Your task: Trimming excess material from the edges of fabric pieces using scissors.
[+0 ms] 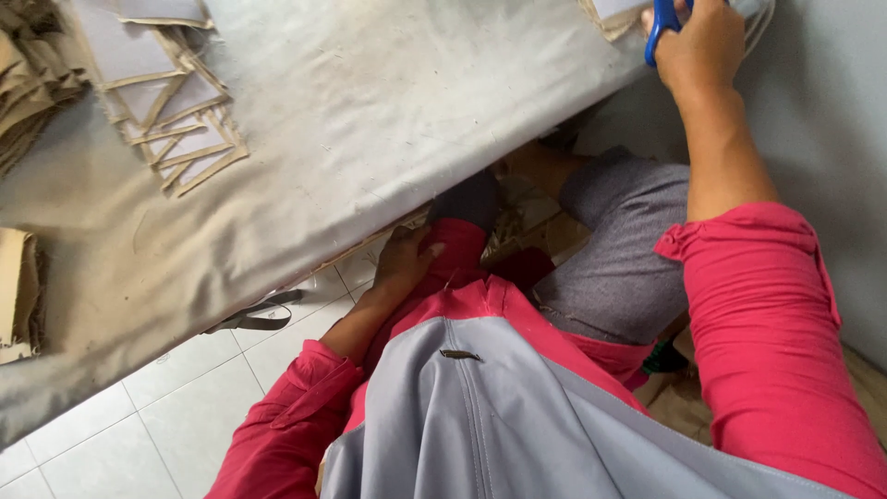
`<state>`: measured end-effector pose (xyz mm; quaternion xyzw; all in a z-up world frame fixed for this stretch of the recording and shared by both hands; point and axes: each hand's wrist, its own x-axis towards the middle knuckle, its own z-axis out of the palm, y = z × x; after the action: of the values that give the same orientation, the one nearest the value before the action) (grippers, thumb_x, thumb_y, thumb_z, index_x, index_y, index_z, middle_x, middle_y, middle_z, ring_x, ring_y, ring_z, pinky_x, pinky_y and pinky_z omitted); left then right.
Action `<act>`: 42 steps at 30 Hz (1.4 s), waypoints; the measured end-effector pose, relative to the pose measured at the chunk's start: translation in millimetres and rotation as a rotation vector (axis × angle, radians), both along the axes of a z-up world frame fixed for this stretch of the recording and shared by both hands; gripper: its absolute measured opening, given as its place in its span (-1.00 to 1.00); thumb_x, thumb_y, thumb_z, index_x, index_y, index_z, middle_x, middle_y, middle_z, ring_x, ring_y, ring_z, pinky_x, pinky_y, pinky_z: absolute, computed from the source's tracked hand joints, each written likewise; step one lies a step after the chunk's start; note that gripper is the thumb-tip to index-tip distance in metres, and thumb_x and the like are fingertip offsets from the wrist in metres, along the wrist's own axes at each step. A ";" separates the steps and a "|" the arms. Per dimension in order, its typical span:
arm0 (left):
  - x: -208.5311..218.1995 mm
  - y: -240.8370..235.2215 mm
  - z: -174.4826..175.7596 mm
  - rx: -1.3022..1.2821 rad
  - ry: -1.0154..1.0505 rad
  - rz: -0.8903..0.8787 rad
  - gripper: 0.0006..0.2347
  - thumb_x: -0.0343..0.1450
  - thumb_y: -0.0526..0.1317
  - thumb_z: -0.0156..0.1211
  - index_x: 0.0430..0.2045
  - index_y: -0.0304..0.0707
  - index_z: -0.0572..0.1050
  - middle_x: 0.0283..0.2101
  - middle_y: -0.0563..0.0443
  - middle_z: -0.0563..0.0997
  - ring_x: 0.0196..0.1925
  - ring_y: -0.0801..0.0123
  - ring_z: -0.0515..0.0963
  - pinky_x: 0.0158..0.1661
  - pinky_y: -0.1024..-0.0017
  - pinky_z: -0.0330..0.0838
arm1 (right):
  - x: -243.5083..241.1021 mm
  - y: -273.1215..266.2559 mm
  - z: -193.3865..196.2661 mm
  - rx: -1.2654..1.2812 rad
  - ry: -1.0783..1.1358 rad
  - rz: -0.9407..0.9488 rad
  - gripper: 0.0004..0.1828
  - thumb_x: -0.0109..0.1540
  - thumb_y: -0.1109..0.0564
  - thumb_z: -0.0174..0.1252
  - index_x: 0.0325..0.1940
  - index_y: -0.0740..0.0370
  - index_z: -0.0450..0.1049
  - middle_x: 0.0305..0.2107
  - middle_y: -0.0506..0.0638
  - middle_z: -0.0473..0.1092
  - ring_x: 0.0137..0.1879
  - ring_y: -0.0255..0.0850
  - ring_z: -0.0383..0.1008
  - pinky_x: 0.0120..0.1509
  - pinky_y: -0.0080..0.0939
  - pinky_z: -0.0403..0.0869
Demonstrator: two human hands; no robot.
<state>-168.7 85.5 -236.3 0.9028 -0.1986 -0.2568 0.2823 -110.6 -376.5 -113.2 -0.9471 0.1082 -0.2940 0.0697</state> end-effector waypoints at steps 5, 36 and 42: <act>-6.3 -34.0 99.9 -0.484 -0.092 -0.029 -0.88 0.30 -0.34 0.02 -0.68 -0.16 0.34 -0.52 0.07 0.42 -0.40 0.37 0.36 -0.31 0.39 0.24 | -0.9 3.6 5.8 0.099 0.075 -0.091 -0.61 0.16 -0.10 0.38 -0.18 0.19 0.44 -0.38 0.06 0.50 -0.29 0.08 0.50 -0.28 0.04 0.40; 159.4 -35.1 183.7 -1.020 0.355 0.026 -0.77 0.36 -0.14 0.07 -0.23 -0.25 0.54 -0.36 0.05 0.59 -0.25 0.57 0.53 -0.20 0.64 0.35 | 44.7 17.6 60.3 0.383 0.409 -0.287 -0.43 0.00 -0.03 0.35 -0.04 0.38 0.43 -0.23 0.17 0.43 -0.17 0.01 0.40 -0.15 -0.11 0.29; 170.2 -27.2 201.2 -1.035 0.669 0.268 -0.76 0.32 -0.13 0.04 -0.25 -0.18 0.54 -0.29 0.10 0.55 -0.16 0.51 0.53 -0.12 0.56 0.35 | 34.2 31.6 74.3 1.157 0.250 -0.269 -0.69 0.04 0.15 0.21 -0.16 0.24 0.41 -0.27 -0.07 0.39 -0.38 -0.21 0.36 -0.44 -0.24 0.46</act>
<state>1.5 58.3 -35.0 0.5370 -0.0834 -0.3583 0.7591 -76.3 -344.9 -38.9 -0.7607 0.3768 -0.0803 0.5224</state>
